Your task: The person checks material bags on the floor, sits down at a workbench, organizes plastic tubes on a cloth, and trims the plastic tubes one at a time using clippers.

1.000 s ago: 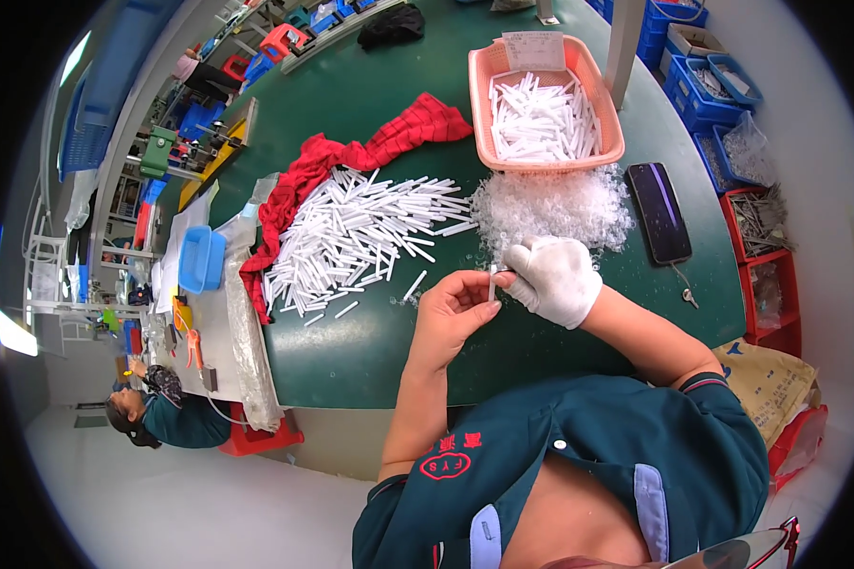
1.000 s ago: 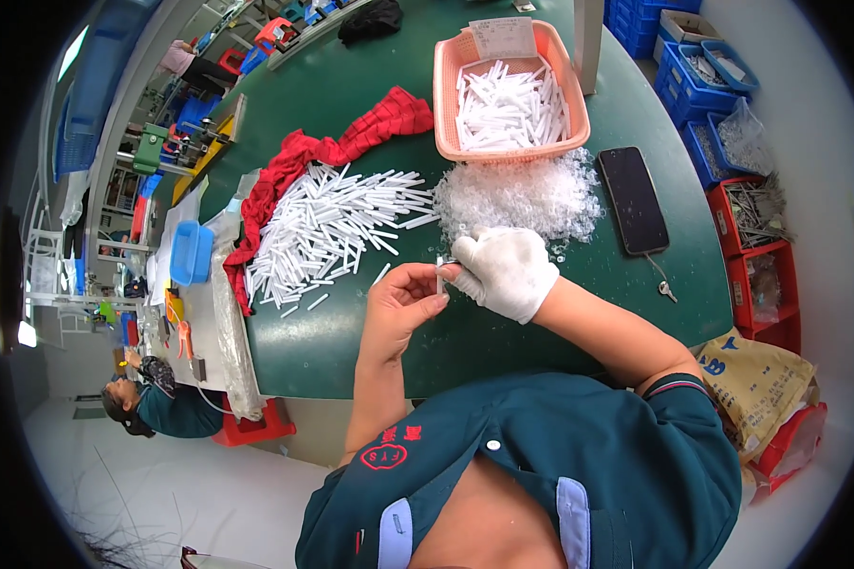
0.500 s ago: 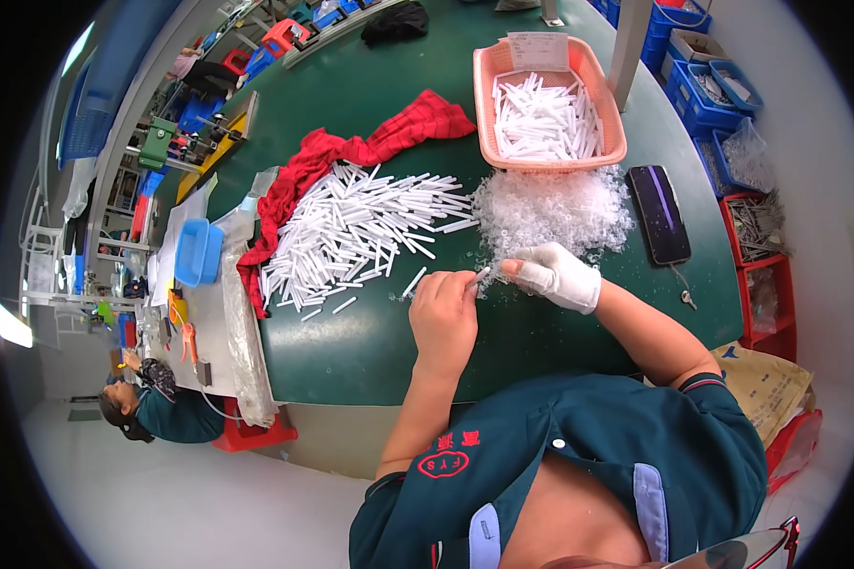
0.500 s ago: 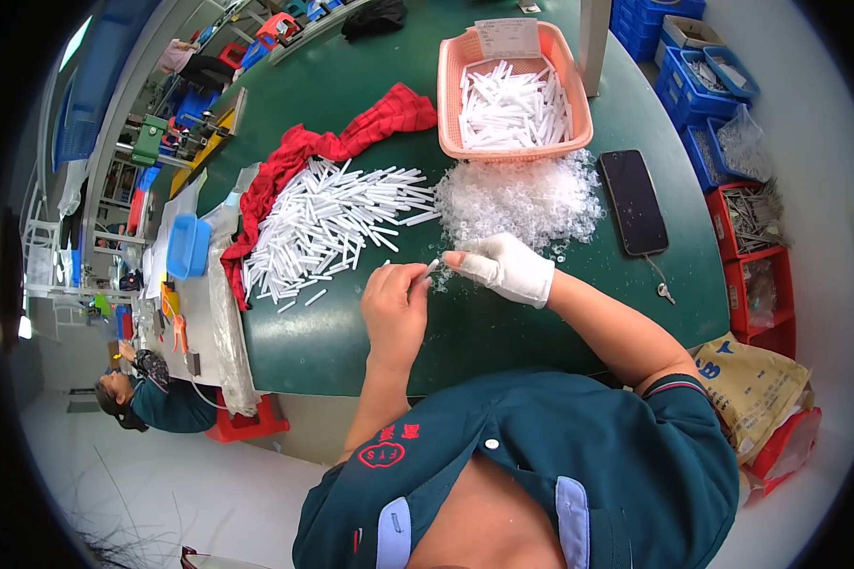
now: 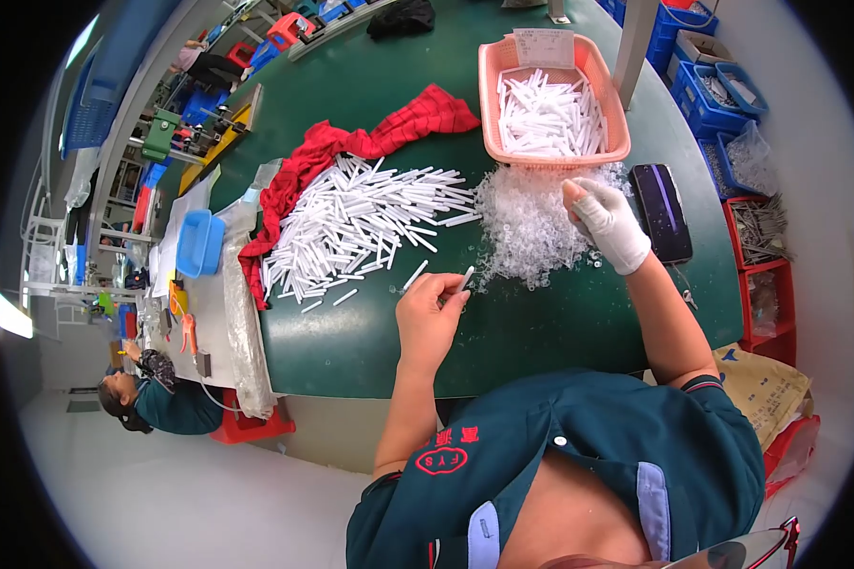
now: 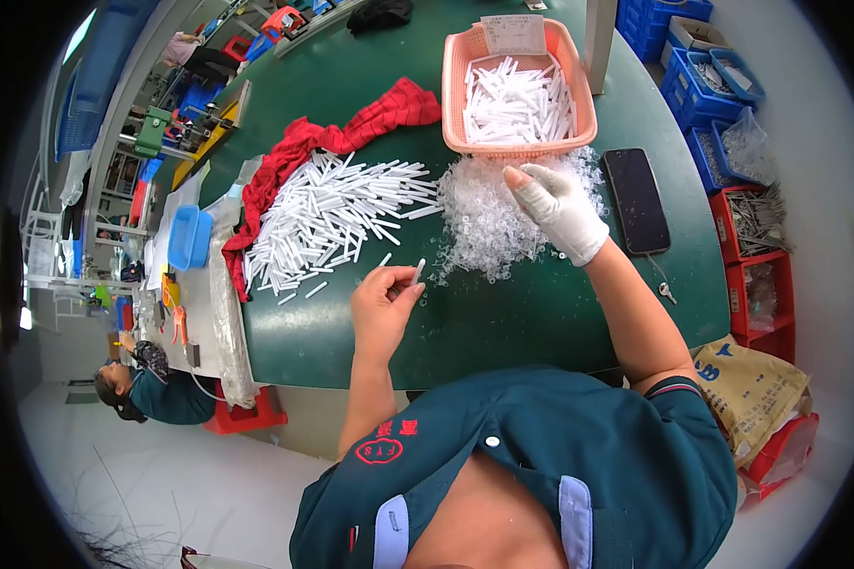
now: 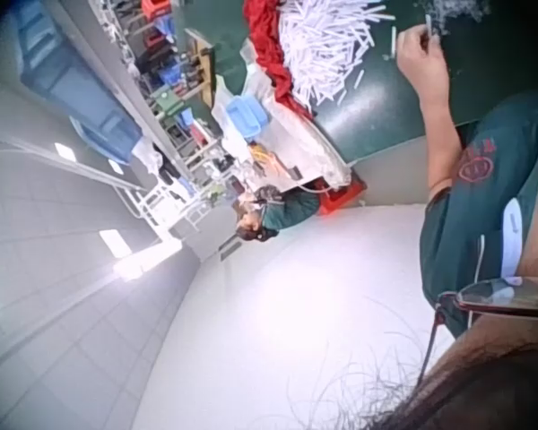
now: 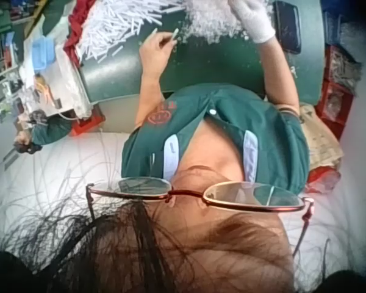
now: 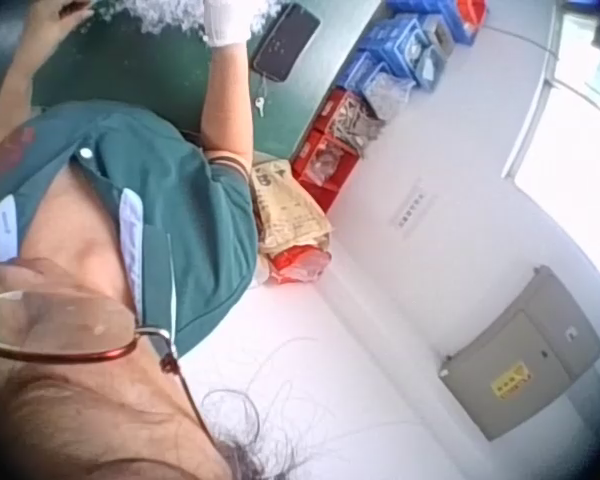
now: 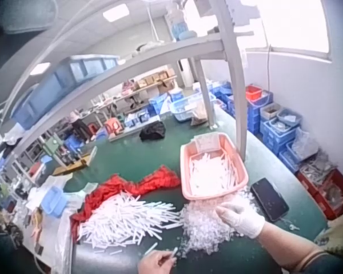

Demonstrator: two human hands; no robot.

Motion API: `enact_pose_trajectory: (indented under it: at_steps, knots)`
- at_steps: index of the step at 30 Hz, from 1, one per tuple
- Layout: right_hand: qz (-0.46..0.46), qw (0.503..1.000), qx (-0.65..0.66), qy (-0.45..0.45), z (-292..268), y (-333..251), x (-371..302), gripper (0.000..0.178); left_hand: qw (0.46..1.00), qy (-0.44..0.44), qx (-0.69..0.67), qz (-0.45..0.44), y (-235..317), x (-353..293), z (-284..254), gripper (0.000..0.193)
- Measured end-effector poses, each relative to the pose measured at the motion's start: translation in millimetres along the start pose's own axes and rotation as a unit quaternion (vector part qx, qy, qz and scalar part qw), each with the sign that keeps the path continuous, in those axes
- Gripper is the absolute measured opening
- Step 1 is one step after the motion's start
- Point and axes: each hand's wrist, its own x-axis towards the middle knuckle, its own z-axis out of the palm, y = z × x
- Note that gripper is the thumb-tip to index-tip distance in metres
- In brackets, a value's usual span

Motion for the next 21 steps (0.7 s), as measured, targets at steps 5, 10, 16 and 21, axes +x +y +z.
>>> enact_pose_trajectory:
  at_steps: [5,10,16,21]
  knots:
    - [-0.111,0.908,-0.398,-0.072,30.3,-15.3,-12.5,0.029,0.961,-0.072,-0.251,-0.088,-9.5,-2.2,4.5,0.026]
    - [-0.165,0.918,-0.346,-0.1,48.1,-20.9,-26.3,0.028,0.904,-0.147,-0.381,-0.127,3.0,0.0,6.1,0.038]
    - [-0.21,0.916,-0.329,-0.093,51.8,-14.5,-27.7,0.027,0.896,-0.174,-0.392,-0.11,11.3,1.5,9.4,0.04]
    - [-0.222,0.91,-0.34,-0.078,51.7,-15.7,-28.2,0.027,0.888,-0.17,-0.411,-0.119,11.5,2.5,11.2,0.04]
